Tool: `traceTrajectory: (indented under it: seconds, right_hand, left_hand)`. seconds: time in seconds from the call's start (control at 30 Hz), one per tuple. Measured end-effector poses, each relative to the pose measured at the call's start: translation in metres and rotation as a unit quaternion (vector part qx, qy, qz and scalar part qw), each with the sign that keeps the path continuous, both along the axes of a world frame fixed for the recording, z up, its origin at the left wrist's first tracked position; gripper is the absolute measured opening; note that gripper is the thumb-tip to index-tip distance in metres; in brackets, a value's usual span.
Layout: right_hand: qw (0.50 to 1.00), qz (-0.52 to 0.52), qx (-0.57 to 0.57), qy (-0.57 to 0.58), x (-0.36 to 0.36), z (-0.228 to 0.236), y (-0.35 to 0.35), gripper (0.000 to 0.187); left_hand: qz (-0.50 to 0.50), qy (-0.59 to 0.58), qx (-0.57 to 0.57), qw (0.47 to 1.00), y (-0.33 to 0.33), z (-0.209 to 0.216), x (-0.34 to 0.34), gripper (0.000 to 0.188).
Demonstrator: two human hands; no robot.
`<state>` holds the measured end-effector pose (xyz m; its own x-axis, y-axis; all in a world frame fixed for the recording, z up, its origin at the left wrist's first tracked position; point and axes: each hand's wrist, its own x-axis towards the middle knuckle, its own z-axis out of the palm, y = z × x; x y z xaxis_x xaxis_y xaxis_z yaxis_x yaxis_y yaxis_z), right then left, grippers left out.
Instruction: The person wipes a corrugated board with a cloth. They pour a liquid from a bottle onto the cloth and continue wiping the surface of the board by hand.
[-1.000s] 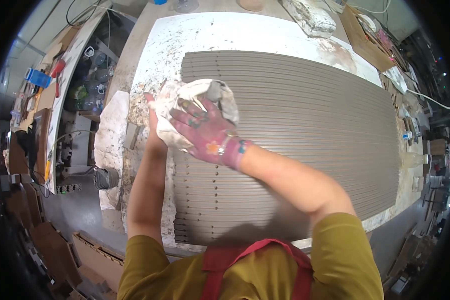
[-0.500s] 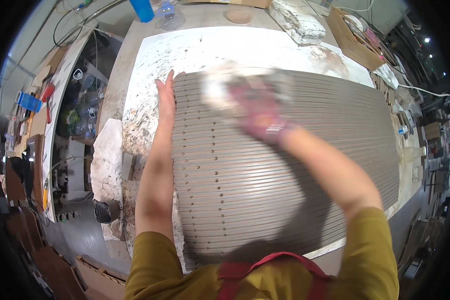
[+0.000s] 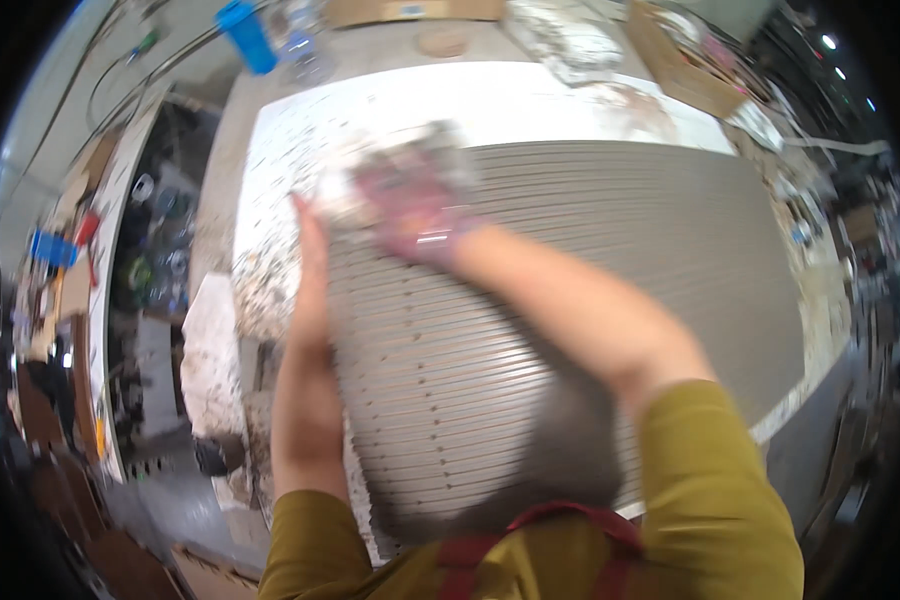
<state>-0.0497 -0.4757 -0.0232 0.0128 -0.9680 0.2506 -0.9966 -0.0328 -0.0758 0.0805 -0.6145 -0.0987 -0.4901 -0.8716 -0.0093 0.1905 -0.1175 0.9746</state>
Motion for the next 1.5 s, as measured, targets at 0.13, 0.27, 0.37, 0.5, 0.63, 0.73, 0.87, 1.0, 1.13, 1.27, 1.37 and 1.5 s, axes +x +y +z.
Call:
traceTrajectory:
  seconds: [0.13,0.27,0.37,0.5,0.63,0.73,0.87,1.0,1.13,1.27,1.37,1.5]
  right_hand:
    - [0.999,0.033,0.011,-0.036,0.013,0.009,-0.013,0.064]
    - [0.981,-0.177,0.079,0.000,-0.123,-0.003,0.087,0.049]
    - [0.930,-0.314,0.068,0.180,-0.271,-0.020,0.213,0.041]
    - [0.939,-0.278,0.026,0.200,-0.160,-0.004,0.150,0.035]
    - [0.998,0.032,-0.037,-0.046,0.007,0.013,0.112,0.048]
    - [0.994,0.060,0.022,-0.086,0.023,0.022,0.138,0.056]
    - [0.964,-0.256,0.053,0.041,-0.127,-0.001,0.256,0.047]
    - [0.907,-0.413,-0.009,0.076,-0.223,-0.012,0.344,0.029]
    - [0.987,-0.141,0.019,-0.069,-0.048,0.004,0.254,0.042]
    - [0.988,-0.060,0.058,-0.127,-0.055,-0.012,0.293,0.053]
    - [0.964,-0.259,0.041,0.049,-0.216,-0.027,0.389,0.053]
    - [0.867,-0.460,0.024,0.191,-0.326,-0.035,0.432,0.043]
  left_hand:
    - [-0.011,0.066,0.061,0.996,0.009,0.008,0.007,0.078]
    - [-0.065,0.039,0.026,0.997,0.012,0.015,0.019,0.082]
    - [-0.070,0.001,-0.015,0.997,0.029,0.026,-0.003,0.081]
    - [-0.062,0.015,-0.002,0.998,0.019,0.020,0.009,0.080]
    - [-0.057,-0.068,-0.014,0.996,0.022,0.031,0.008,0.069]
    - [-0.120,-0.111,-0.033,0.986,-0.019,0.025,0.031,0.057]
    - [-0.037,-0.318,-0.318,0.892,-0.006,0.070,0.027,0.051]
    - [-0.067,-0.274,-0.561,0.778,0.074,0.089,-0.084,0.043]
    - [-0.042,-0.458,-0.569,0.682,0.111,0.065,-0.138,0.059]
    - [-0.072,-0.525,-0.525,0.666,0.111,0.055,-0.139,0.060]
    - [-0.055,-0.495,-0.551,0.670,0.113,0.051,-0.139,0.058]
    - [-0.043,-0.455,-0.595,0.661,0.121,0.049,-0.152,0.052]
